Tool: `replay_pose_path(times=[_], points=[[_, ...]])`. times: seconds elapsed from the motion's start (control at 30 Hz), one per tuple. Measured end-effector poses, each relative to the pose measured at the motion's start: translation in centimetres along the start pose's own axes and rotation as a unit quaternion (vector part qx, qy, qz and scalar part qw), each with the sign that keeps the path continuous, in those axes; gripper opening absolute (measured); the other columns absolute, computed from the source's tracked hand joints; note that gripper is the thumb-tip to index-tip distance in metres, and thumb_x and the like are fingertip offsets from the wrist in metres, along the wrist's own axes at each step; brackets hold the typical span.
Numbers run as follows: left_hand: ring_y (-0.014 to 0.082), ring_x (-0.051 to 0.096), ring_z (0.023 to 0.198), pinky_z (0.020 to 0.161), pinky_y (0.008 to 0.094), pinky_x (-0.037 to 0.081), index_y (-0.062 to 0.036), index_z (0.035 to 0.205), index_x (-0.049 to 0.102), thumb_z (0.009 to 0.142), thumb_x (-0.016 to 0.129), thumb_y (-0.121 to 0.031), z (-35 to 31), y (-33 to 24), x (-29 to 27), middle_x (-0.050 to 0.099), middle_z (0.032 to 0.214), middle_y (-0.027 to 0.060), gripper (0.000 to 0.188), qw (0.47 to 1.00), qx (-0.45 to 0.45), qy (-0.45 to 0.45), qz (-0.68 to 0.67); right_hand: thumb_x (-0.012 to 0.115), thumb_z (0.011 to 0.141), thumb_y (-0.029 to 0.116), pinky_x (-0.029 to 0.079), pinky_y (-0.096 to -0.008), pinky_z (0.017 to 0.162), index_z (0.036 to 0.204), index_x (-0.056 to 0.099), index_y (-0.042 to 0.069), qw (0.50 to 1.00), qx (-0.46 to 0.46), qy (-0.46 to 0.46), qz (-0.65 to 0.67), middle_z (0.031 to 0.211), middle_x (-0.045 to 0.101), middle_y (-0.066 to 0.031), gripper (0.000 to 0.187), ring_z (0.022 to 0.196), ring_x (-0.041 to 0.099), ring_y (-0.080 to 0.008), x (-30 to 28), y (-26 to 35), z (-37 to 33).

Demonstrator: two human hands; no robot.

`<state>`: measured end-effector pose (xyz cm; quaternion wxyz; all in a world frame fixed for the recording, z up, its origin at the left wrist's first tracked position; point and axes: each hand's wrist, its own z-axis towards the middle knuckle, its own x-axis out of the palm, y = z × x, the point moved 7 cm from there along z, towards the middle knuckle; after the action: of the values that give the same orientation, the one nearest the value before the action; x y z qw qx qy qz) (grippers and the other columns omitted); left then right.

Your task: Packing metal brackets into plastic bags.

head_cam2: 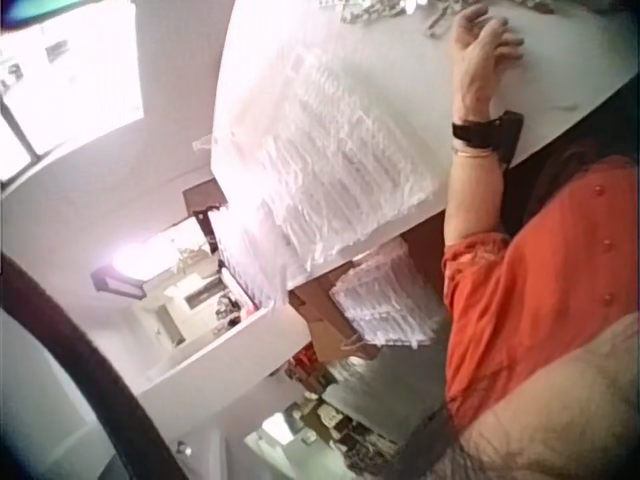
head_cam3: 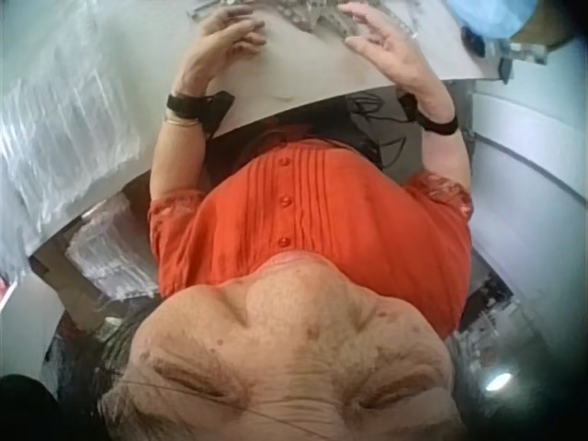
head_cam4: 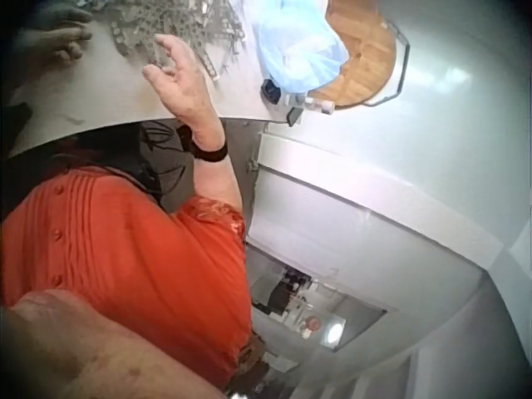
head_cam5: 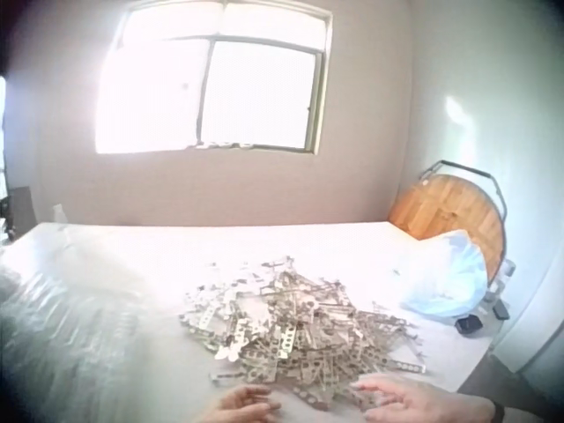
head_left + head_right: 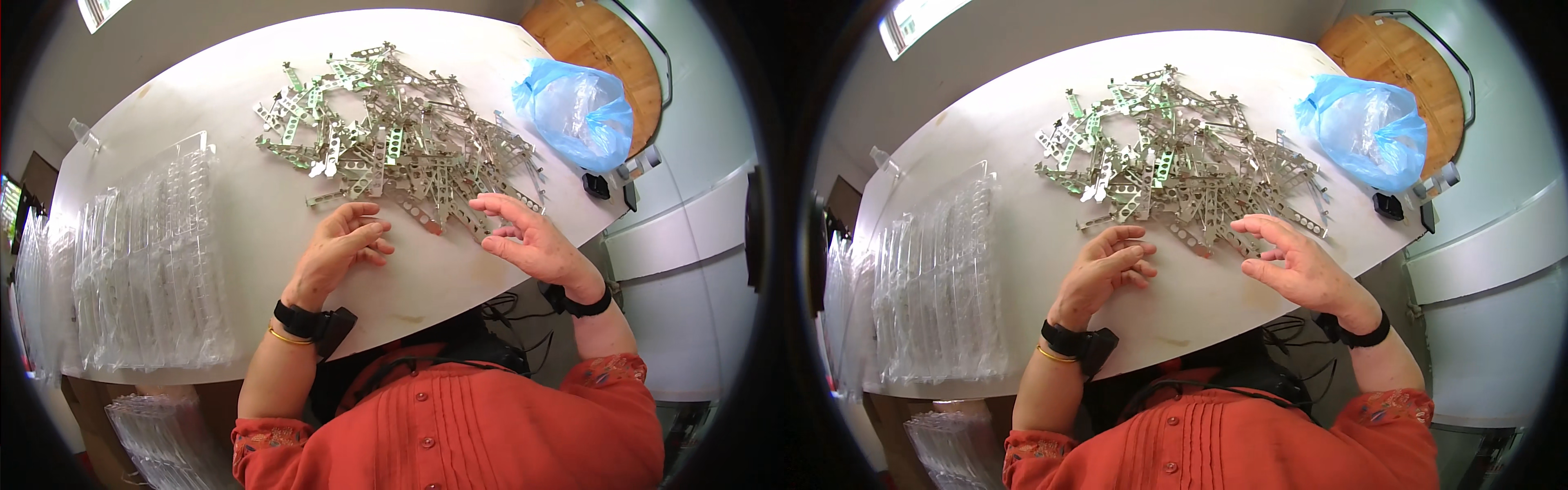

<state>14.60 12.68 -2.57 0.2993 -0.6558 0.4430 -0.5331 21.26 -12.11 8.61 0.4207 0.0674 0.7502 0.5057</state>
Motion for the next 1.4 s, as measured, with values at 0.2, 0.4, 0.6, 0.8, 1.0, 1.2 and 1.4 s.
replay_pose_path(times=[0.2,0.4,0.6,0.8,1.0,1.2,1.4], points=[[0.021,0.07,0.093,0.076,0.0307,0.059,0.004,0.141,0.043,0.098,0.066,-0.018,-0.1,-0.2,0.2,0.06,0.124,0.0168,0.054,1.0,0.004,0.005,0.0,0.067,0.095,0.021,0.049,-0.0364,0.102,0.144,0.053,0.011,0.999,0.011,0.035,-0.025,0.146,0.05,-0.0105,0.052,0.131,0.051,-0.0208,1.2,0.5,2.4],[0.0238,0.069,0.1,0.079,0.0319,0.059,0.0022,0.151,0.036,0.098,0.066,-0.016,-0.2,-0.3,0.6,0.054,0.136,0.02,0.064,0.999,0.006,0.035,-0.011,0.066,0.095,0.022,0.047,-0.037,0.104,0.143,0.054,0.008,0.995,0.019,0.073,-0.07,0.146,0.051,-0.0188,0.051,0.133,0.052,-0.0285,3.8,-0.5,4.3],[0.0247,0.069,0.105,0.082,0.0315,0.059,0.0012,0.153,0.037,0.1,0.064,-0.014,-0.2,0.1,1.0,0.053,0.141,0.0216,0.061,0.998,-0.003,0.065,0.01,0.064,0.095,0.025,0.041,-0.044,0.111,0.14,0.058,0.006,0.985,-0.04,0.037,-0.164,0.147,0.047,-0.0327,0.048,0.138,0.047,-0.0431,4.1,-1.1,4.3],[0.0235,0.07,0.104,0.082,0.0313,0.06,0.0013,0.15,0.042,0.1,0.064,-0.015,-0.3,-0.1,1.3,0.057,0.137,0.0205,0.057,0.998,-0.013,0.062,0.031,0.065,0.095,0.026,0.042,-0.0437,0.11,0.138,0.059,0.004,0.989,-0.04,0.022,-0.14,0.144,0.05,-0.0315,0.048,0.136,0.049,-0.0427,4.0,-1.1,3.8],[0.0216,0.069,0.102,0.079,0.0297,0.059,0.0045,0.151,0.04,0.098,0.068,-0.019,-0.2,0.0,1.2,0.057,0.137,0.0225,0.064,0.997,-0.013,0.071,0.018,0.067,0.094,0.025,0.044,-0.0417,0.108,0.135,0.06,0.004,0.99,-0.047,0.009,-0.134,0.144,0.051,-0.0262,0.046,0.132,0.053,-0.038,2.8,-0.8,3.6],[0.0221,0.069,0.101,0.079,0.0306,0.059,0.0045,0.15,0.041,0.099,0.068,-0.019,-0.1,0.2,1.4,0.058,0.136,0.0218,0.063,0.997,-0.02,0.067,0.024,0.068,0.092,0.023,0.043,-0.0412,0.109,0.135,0.057,0.002,0.988,-0.046,-0.067,-0.13,0.146,0.052,-0.0235,0.049,0.133,0.053,-0.0358,-0.3,-1.3,4.7],[0.0221,0.07,0.1,0.079,0.0309,0.059,0.0015,0.148,0.045,0.101,0.063,-0.014,-0.2,-0.1,1.3,0.063,0.13,0.0177,0.053,0.997,-0.016,0.062,0.035,0.066,0.091,0.023,0.045,-0.0402,0.107,0.137,0.054,0.001,0.986,-0.069,-0.087,-0.121,0.141,0.054,-0.0257,0.053,0.13,0.054,-0.0376,-0.4,-4.1,8.0]])
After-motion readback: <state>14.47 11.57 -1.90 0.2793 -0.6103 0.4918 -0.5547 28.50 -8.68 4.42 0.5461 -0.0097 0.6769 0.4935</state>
